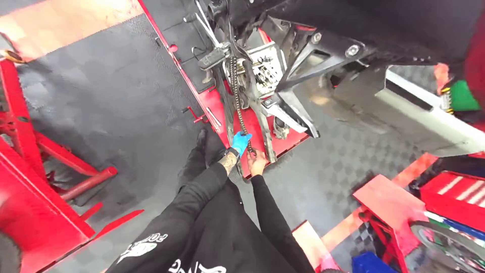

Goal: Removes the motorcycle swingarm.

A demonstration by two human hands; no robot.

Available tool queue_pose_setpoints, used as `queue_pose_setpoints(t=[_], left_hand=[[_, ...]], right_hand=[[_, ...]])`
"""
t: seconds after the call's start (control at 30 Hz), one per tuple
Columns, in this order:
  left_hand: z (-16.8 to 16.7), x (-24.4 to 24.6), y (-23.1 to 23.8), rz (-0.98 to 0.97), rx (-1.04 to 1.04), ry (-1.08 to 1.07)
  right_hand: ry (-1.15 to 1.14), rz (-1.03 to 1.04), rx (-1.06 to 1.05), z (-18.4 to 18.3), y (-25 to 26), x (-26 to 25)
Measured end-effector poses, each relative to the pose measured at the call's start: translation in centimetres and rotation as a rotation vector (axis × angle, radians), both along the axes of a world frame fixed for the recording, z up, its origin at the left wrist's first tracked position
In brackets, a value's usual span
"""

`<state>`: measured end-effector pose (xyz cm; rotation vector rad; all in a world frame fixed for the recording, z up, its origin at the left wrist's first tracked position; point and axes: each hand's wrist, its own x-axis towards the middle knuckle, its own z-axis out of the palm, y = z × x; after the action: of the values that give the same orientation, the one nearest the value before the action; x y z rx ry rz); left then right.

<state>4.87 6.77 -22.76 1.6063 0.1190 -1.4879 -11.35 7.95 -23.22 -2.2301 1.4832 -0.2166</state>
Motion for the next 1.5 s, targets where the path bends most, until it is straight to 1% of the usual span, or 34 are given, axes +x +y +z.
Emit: queue_pose_setpoints(t=[0.07, 0.13, 0.23, 0.27, 0.3, 0.33, 0.37, 0.4, 0.43, 0.47, 0.5, 0.57, 0.67, 0.77, 0.87, 0.9, 1.0, 1.03, 1.13, 1.17, 1.27, 1.37, 1.4, 1.47, 1.5], left_hand=[[1.4, -1.2, 0.4, 0.004, -0.045, -0.068], [2.6, -2.8, 1.0, -0.041, -0.075, -0.147], [2.4, -5.5, 3.0, -0.132, -0.079, -0.245], [2.1, -6.2, 3.6, -0.137, -0.073, -0.269], [2.3, -6.7, 4.1, -0.13, -0.072, -0.275], [3.0, -6.7, 4.4, -0.117, -0.078, -0.274], [3.8, -6.4, 4.6, -0.106, -0.085, -0.262], [4.4, -6.1, 4.8, -0.096, -0.092, -0.242], [4.9, -5.7, 4.8, -0.088, -0.091, -0.228], [4.9, -5.2, 4.7, -0.084, -0.094, -0.225], [4.2, -4.8, 4.6, -0.078, -0.095, -0.245], [3.4, -3.9, 4.5, -0.077, -0.089, -0.277], [3.8, -3.1, 5.4, -0.107, -0.064, -0.295], [4.4, -2.2, 6.2, -0.155, -0.06, -0.285], [4.0, -1.1, 6.1, -0.206, -0.055, -0.283], [4.4, -0.8, 6.1, -0.238, -0.045, -0.278], [6.1, 0.7, 5.2, -0.33, -0.044, -0.281], [6.1, 0.7, 5.2, -0.352, -0.048, -0.291], [6.4, 1.4, 4.8, -0.397, -0.069, -0.3], [6.6, 1.6, 4.8, -0.407, -0.071, -0.303], [7.1, 2.2, 4.9, -0.435, -0.057, -0.303], [6.8, 2.9, 5.2, -0.482, -0.045, -0.346], [7.2, 3.3, 5.2, -0.489, -0.044, -0.353], [8.2, 3.9, 5.0, -0.491, -0.047, -0.356], [8.5, 4.1, 5.0, -0.487, -0.055, -0.355]], right_hand=[[-0.01, -0.015, 0.051, 0.2, 0.2, -0.5], [-0.031, -0.028, 0.108, 0.0, 0.3, -1.0], [-0.06, -0.043, 0.198, 0.6, 0.8, -1.0], [-0.048, -0.063, 0.265, 2.1, 1.0, -0.6], [-0.011, -0.097, 0.38, 4.8, 1.0, 0.2], [0.041, -0.132, 0.474, 6.6, 1.0, 0.9], [0.106, -0.151, 0.565, 7.3, 1.0, 1.1], [0.142, -0.153, 0.61, 6.2, 1.5, 0.5], [0.138, -0.136, 0.552, 3.1, 2.7, -1.1], [0.148, -0.121, 0.538, 0.6, 3.7, -2.3], [0.176, -0.103, 0.585, -0.8, 4.6, -3.1], [0.252, -0.048, 0.695, -2.7, 6.1, -3.6], [0.38, 0.021, 0.77, -4.8, 8.8, -3.4], [0.412, -0.036, 0.74, -5.8, 10.8, -1.8], [0.437, -0.121, 0.739, -5.2, 10.8, 0.1], [0.44, -0.14, 0.75, -4.5, 10.6, 0.5], [0.426, -0.19, 0.751, -4.3, 9.8, 1.8], [0.423, -0.198, 0.775, -4.7, 9.6, 1.7], [0.391, -0.176, 0.779, -8.9, 9.4, 0.6], [0.385, -0.162, 0.783, -9.8, 9.4, 0.4], [0.375, -0.147, 0.797, -10.7, 9.2, 0.2], [0.278, -0.126, 0.793, -10.6, 9.1, -0.3], [0.253, -0.129, 0.791, -10.2, 9.2, -0.5], [0.189, -0.171, 0.825, -9.0, 9.2, -1.0], [0.146, -0.187, 0.875, -8.2, 9.1, -1.4]])
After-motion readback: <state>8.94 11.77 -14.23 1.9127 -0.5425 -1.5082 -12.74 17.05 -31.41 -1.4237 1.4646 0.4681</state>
